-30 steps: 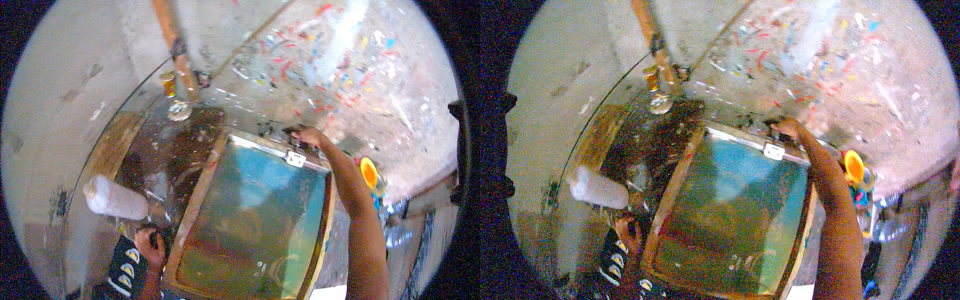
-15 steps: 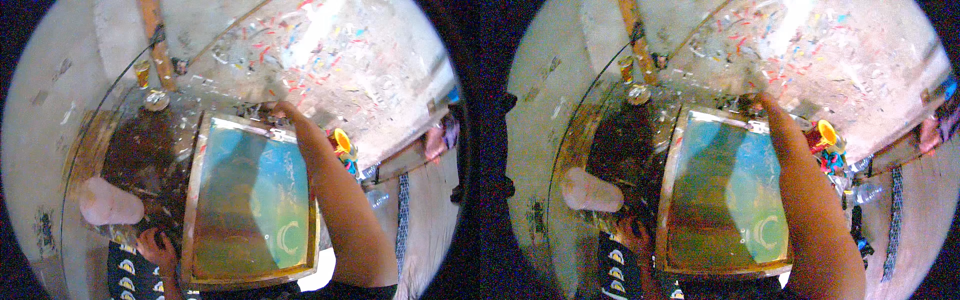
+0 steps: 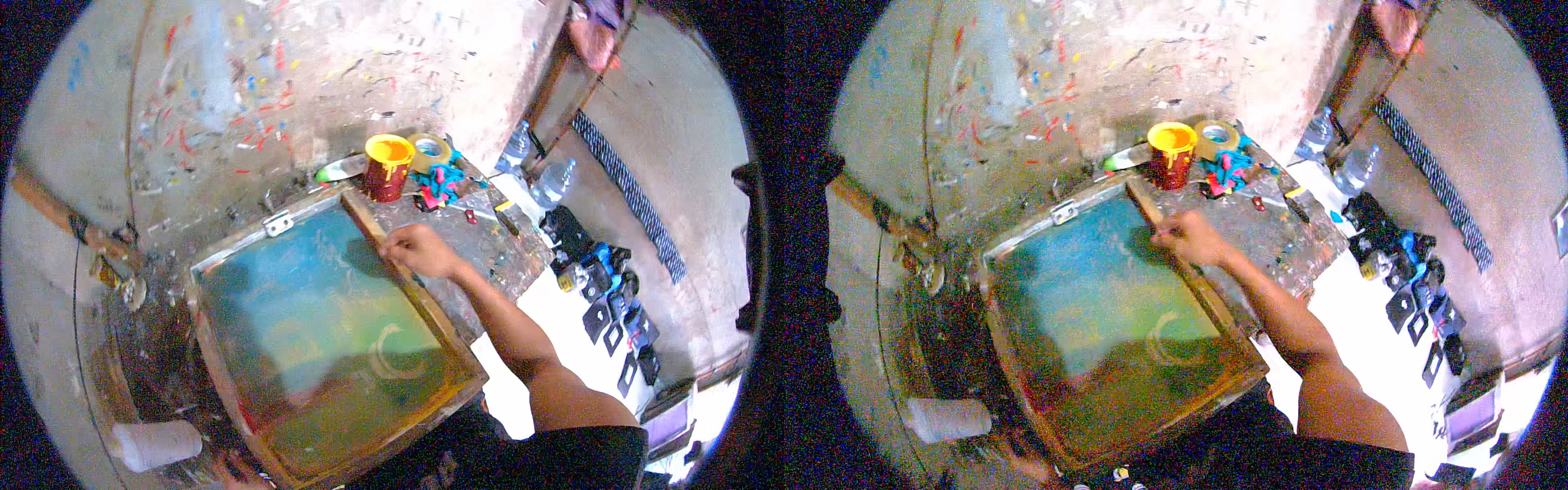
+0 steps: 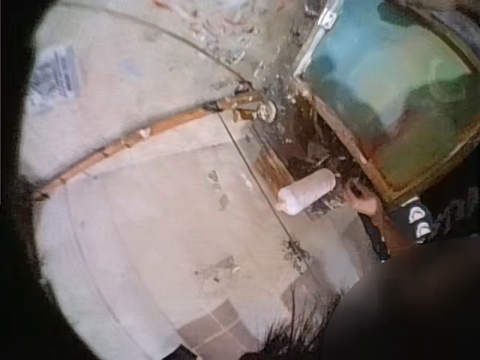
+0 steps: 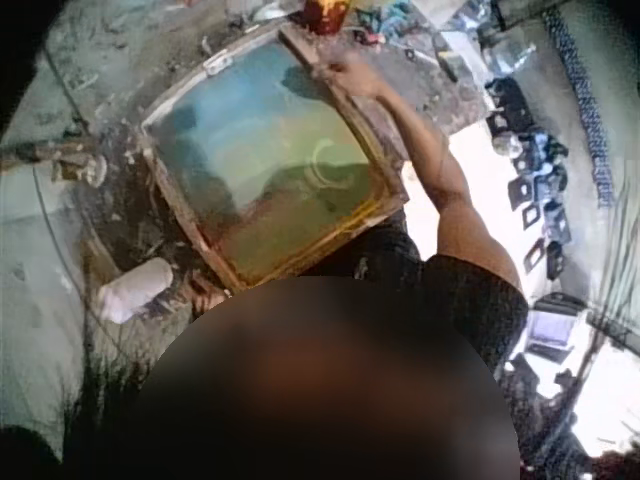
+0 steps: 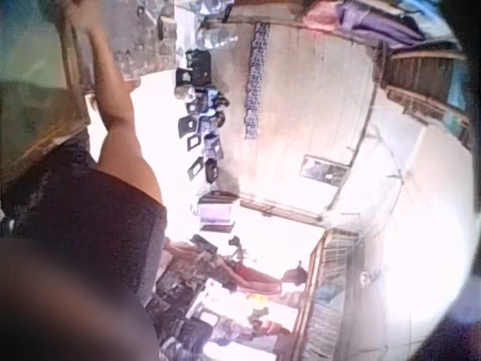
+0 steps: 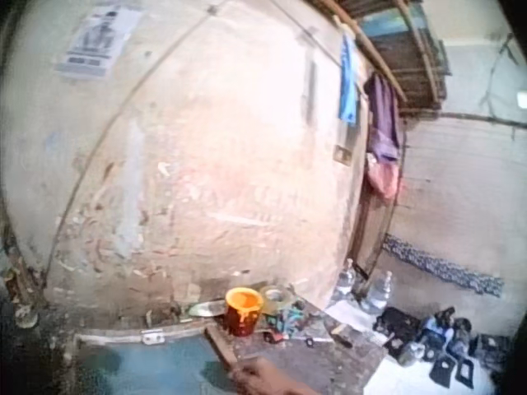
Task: The person performs screen printing by placing a t-shirt under a screen, pouring yellow ink, and using a squeegee to pull ink across the mesh. They then clean the screen with a spray bottle and cloth, wipe the frame, and adjust the clamps.
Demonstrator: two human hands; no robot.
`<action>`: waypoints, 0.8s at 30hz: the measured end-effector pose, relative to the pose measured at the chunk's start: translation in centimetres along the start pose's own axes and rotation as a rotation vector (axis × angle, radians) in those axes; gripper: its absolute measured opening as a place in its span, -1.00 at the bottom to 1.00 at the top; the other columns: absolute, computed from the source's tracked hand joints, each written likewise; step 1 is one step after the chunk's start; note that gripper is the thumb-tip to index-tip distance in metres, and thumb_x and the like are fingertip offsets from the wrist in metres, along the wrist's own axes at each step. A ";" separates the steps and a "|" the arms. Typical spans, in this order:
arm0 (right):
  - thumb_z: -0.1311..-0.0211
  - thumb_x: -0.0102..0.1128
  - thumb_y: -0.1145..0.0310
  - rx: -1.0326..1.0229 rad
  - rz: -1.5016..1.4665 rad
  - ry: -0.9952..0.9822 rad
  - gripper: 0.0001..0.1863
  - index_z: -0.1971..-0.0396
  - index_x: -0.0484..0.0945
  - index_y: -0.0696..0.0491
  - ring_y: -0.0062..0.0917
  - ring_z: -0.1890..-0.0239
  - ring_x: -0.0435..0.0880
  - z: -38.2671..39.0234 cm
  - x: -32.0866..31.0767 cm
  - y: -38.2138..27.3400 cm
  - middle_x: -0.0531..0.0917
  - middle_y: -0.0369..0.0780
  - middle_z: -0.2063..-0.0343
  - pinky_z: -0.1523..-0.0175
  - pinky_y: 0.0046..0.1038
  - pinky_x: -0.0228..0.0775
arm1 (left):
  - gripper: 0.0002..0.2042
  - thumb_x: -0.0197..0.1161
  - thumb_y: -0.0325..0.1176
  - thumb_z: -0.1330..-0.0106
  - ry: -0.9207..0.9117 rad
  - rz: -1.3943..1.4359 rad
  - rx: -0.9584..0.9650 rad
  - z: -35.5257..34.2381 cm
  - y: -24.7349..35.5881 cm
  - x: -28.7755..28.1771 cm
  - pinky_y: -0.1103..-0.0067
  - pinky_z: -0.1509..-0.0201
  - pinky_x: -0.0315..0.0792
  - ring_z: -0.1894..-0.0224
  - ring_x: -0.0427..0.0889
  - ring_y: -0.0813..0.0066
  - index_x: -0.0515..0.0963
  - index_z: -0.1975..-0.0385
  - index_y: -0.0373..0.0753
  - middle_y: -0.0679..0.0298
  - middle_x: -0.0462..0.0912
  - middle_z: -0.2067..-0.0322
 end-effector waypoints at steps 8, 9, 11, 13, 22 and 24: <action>-0.17 0.24 0.22 0.305 0.595 0.351 -0.67 0.21 0.62 0.20 -0.13 0.10 0.67 -3.4 -15.7 15.9 0.69 0.01 0.20 -0.11 -0.15 0.43 | -0.72 0.12 -0.38 -0.37 -0.106 -0.043 0.086 -3.1 7.8 -0.3 0.24 -0.07 0.33 0.12 0.53 0.12 0.41 -0.01 -0.34 0.02 0.58 0.10; -0.17 0.24 0.20 0.332 0.556 0.340 -0.62 0.16 0.60 0.20 -0.11 0.04 0.64 -5.2 -16.1 17.6 0.66 0.02 0.13 -0.17 -0.10 0.37 | -0.72 0.12 -0.38 -0.37 -0.116 -0.055 0.097 -3.4 8.7 -0.2 0.25 -0.06 0.33 0.12 0.53 0.13 0.40 -0.01 -0.34 0.02 0.58 0.10; -0.17 0.25 0.15 0.415 0.512 0.326 -0.54 0.07 0.55 0.21 -0.07 -0.08 0.58 -8.2 -16.2 20.5 0.60 0.04 -0.01 -0.28 -0.02 0.26 | -0.71 0.12 -0.39 -0.37 -0.138 -0.070 0.115 -3.8 10.3 0.0 0.27 -0.05 0.33 0.13 0.53 0.15 0.38 -0.03 -0.35 0.02 0.58 0.09; -0.23 0.17 0.09 0.402 0.641 0.267 -0.48 -0.04 0.50 0.17 0.02 -0.12 0.55 -10.9 -15.3 21.6 0.54 0.05 -0.11 -0.27 0.03 0.28 | -0.70 0.11 -0.39 -0.37 -0.155 -0.082 0.116 -4.0 11.5 0.4 0.28 -0.03 0.33 0.14 0.53 0.16 0.36 -0.04 -0.36 0.02 0.58 0.09; -0.20 0.23 0.17 0.271 0.612 0.134 -0.48 -0.13 0.46 0.08 -0.03 -0.15 0.52 -11.4 -14.6 19.4 0.54 0.05 -0.11 -0.21 -0.07 0.38 | -0.65 0.08 -0.43 -0.38 -0.209 -0.119 0.048 -3.8 12.6 2.5 0.35 0.02 0.32 0.19 0.53 0.24 0.27 -0.11 -0.39 0.02 0.57 0.07; -0.20 0.22 0.24 0.173 0.554 0.172 -0.53 -0.09 0.49 0.11 -0.08 -0.09 0.57 -7.5 -17.5 17.8 0.58 0.05 -0.03 -0.16 -0.15 0.42 | -0.64 0.08 -0.43 -0.39 -0.222 -0.113 0.040 -3.7 12.5 2.9 0.37 0.03 0.32 0.20 0.52 0.25 0.25 -0.12 -0.39 0.02 0.56 0.07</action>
Point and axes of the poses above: each hand's wrist, its own z-axis away from the middle knuckle, its own x-axis out of the palm, y = z × x, the point moved 10 cm from there along -z, towards the middle knuckle
